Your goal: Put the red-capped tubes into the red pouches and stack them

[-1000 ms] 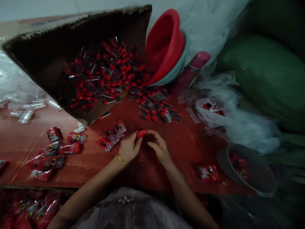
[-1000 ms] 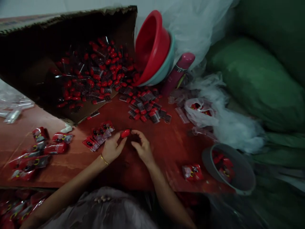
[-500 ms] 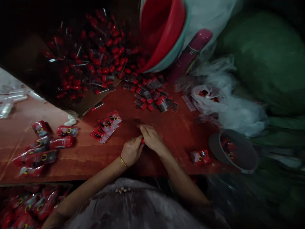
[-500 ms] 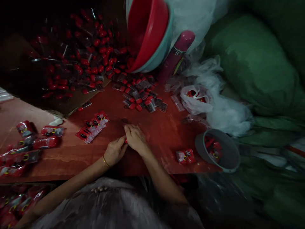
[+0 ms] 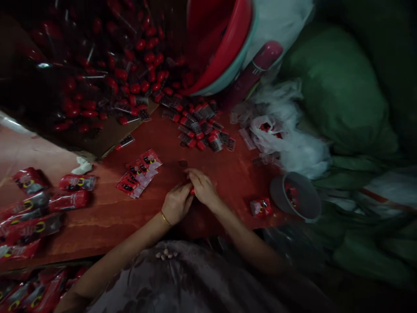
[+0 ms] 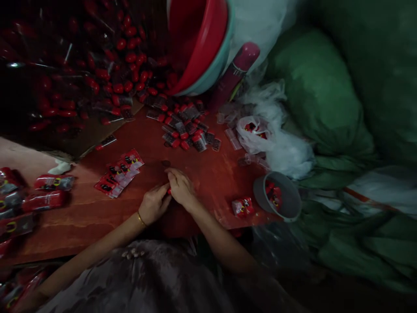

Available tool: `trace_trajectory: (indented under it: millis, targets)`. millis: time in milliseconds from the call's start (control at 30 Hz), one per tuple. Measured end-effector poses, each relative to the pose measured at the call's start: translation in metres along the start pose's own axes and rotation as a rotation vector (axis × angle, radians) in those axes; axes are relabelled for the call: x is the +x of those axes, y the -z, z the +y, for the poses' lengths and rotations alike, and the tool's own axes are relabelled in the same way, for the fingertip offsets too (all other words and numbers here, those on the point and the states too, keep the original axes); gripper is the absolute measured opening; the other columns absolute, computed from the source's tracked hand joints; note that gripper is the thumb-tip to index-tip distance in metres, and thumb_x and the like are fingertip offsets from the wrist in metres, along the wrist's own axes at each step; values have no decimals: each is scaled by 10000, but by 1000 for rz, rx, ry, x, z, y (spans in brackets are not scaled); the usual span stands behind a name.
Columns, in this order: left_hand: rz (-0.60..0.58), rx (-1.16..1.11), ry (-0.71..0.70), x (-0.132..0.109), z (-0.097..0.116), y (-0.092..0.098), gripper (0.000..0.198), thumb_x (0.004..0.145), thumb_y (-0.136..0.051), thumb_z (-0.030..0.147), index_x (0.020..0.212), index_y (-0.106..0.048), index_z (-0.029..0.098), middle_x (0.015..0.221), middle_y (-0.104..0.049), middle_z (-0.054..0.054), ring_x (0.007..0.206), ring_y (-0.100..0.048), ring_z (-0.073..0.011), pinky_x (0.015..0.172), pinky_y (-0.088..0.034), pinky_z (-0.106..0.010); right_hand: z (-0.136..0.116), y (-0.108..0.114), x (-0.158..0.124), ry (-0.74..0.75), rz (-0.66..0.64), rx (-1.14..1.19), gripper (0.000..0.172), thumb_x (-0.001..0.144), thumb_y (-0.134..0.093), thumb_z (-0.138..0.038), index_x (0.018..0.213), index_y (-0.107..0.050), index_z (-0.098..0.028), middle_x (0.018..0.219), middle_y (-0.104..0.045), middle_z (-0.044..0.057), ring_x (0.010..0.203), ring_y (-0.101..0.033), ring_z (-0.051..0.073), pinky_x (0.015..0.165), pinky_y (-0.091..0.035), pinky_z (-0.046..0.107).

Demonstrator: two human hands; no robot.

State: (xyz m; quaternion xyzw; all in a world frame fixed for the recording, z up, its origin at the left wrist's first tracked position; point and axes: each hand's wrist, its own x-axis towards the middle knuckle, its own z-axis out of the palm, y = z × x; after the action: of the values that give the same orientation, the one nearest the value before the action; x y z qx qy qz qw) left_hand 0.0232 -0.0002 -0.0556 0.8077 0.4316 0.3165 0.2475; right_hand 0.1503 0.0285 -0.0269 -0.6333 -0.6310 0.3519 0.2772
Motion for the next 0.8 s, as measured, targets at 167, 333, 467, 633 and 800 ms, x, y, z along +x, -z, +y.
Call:
trace_trajectory:
  millis: [167,333,467,633,800]
  targets:
    - [-23,-80,43,1,-1,3,222,841,-469,225,1032,-571,181,977,-673,-78,913,-621,-185,884,-472,-353,16,-6,-19,171,164,158,343,895,-339,-395,1052,-590,-222,1049,-595,66,948,-574,185,828,-464,342]
    - [-16,-100,183,1,4,9,245,839,-478,252,1051,-574,177,962,-684,-68,876,-632,-179,774,-511,-302,25,-5,-24,356,270,-66,250,853,-466,-380,874,-618,-183,871,-607,73,847,-566,199,776,-445,341]
    - [116,151,166,12,-2,40,333,861,-443,299,1141,-550,152,1152,-628,-109,1066,-565,-221,956,-415,-391,33,-2,-8,242,343,-338,337,873,-420,-418,770,-619,-167,734,-616,74,714,-529,204,685,-399,334]
    - [88,538,328,32,-46,85,363,822,-507,323,1135,-588,158,1298,-515,-157,1239,-403,-351,1002,-302,-539,42,-2,1,202,418,-469,326,888,-391,-375,856,-631,-157,856,-648,100,776,-515,223,685,-353,329]
    - [-39,633,310,33,-73,90,273,798,-554,328,1034,-654,235,1246,-566,-104,1249,-385,-351,988,-313,-529,45,-2,-1,239,427,-403,298,886,-408,-363,832,-633,-176,828,-652,74,758,-517,207,676,-344,311]
